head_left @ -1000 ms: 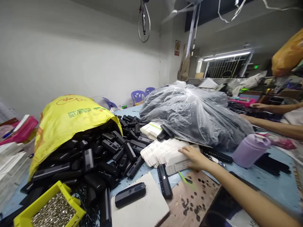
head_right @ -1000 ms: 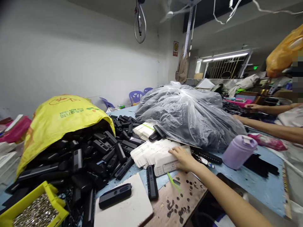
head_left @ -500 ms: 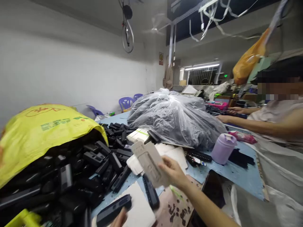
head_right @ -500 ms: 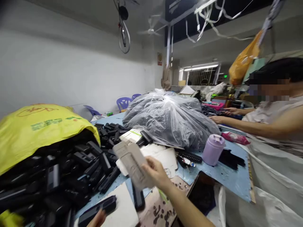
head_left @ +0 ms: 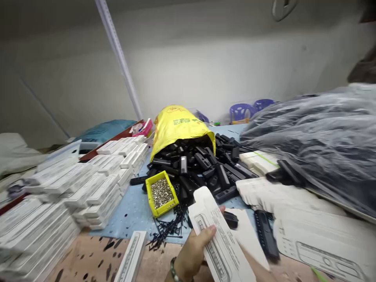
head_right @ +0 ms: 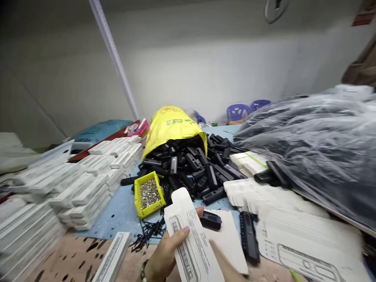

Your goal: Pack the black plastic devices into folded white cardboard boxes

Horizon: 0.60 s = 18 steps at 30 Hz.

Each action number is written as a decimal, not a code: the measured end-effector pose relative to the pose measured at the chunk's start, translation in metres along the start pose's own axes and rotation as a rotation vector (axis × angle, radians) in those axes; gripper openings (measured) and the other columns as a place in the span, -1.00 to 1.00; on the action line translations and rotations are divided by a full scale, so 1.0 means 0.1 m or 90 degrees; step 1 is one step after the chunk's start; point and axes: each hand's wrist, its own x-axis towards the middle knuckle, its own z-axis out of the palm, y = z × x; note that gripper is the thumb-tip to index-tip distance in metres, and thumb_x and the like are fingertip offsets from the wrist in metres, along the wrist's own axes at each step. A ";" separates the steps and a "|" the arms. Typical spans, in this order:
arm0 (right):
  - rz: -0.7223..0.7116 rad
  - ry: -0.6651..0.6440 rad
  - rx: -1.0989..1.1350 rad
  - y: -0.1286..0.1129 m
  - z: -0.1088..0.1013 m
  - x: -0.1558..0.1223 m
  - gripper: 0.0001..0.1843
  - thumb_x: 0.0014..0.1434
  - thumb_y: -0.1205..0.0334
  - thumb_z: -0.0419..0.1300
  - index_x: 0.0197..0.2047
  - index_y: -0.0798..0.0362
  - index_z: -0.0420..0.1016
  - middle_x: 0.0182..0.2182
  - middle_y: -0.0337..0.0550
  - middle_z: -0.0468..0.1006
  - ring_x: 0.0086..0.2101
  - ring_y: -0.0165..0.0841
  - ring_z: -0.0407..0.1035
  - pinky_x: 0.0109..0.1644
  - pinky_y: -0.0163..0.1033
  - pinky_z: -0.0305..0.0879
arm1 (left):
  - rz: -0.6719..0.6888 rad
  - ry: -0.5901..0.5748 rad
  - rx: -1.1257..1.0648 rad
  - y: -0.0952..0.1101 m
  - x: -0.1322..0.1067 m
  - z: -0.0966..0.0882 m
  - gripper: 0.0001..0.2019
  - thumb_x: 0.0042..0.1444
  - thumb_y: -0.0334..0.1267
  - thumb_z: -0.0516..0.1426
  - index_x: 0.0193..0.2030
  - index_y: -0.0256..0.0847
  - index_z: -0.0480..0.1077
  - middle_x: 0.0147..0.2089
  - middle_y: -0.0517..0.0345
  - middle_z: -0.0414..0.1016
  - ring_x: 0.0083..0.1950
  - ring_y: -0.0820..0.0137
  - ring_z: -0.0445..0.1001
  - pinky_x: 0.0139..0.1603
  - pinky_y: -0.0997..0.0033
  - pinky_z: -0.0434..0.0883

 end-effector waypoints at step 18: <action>0.195 -0.404 0.650 -0.16 -0.21 0.13 -0.47 0.28 0.08 0.11 0.29 -0.27 0.14 0.19 -0.14 0.35 0.18 -0.21 0.25 0.24 0.04 0.22 | 0.036 -0.080 0.154 -0.01 -0.29 -0.04 -0.42 -0.13 -0.05 0.34 -0.01 -0.37 0.41 -0.15 0.01 0.46 -0.14 0.32 0.42 -0.05 0.38 0.34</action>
